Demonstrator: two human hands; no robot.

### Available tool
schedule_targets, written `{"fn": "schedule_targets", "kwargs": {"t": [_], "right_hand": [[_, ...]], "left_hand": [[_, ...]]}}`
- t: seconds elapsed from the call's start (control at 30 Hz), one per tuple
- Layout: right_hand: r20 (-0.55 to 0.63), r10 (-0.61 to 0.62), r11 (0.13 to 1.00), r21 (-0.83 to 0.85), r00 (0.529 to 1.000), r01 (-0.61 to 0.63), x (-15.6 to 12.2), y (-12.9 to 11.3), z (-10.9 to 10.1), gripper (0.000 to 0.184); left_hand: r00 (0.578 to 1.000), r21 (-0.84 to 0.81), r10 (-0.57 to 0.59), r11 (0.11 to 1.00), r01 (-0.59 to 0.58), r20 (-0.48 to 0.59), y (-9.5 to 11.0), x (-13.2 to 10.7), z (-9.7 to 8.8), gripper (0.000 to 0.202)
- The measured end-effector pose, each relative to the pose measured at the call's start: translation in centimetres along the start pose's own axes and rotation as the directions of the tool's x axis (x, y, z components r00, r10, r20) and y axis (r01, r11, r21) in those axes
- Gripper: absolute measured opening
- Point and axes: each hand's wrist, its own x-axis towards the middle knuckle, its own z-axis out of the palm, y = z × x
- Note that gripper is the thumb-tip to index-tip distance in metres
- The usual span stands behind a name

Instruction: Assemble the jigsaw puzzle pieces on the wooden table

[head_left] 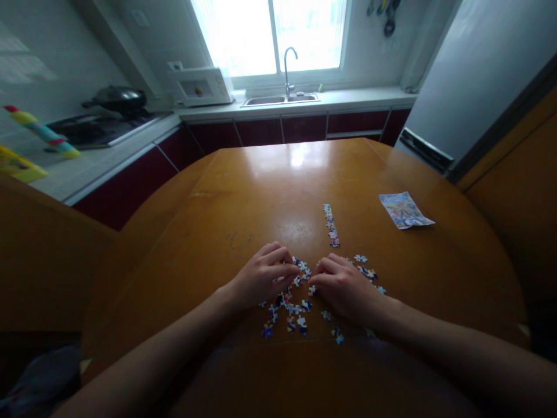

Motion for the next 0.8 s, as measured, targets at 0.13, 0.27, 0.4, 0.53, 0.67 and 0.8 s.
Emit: {"fn": "schedule_targets", "kwargs": {"t": [0.13,0.27,0.4,0.53,0.67,0.8], "right_hand": [[-0.001,0.067,0.998,-0.011,0.998,-0.067,0.05,-0.18,-0.05,0.007],[0.021,0.069,0.997,-0.023,0.997,-0.069,0.02,-0.32,0.18,0.008],[0.02,0.079,0.997,-0.006,0.997,-0.079,0.0,-0.46,0.31,0.006],[0.005,0.102,0.995,-0.013,0.995,-0.101,-0.08,-0.48,0.28,0.009],[0.003,0.093,0.995,-0.048,0.996,-0.093,-0.17,-0.4,0.5,0.011],[-0.008,0.057,0.997,-0.045,0.998,-0.058,-0.1,-0.48,0.72,0.011]], "left_hand": [[1.0,0.014,-0.015,1.0,0.015,0.006,-0.14,-0.19,0.17,0.009],[1.0,0.014,-0.023,1.0,0.023,0.015,-0.14,-0.26,0.28,0.009],[0.999,-0.007,-0.024,1.0,0.024,0.021,-0.19,-0.19,0.28,0.009],[0.999,-0.012,-0.033,0.999,0.033,0.022,-0.32,-0.17,0.29,0.009],[0.999,-0.008,-0.036,0.999,0.037,0.028,-0.3,-0.12,0.28,0.009],[0.999,-0.014,-0.037,0.999,0.037,0.02,-0.32,-0.07,0.39,0.009]]}}
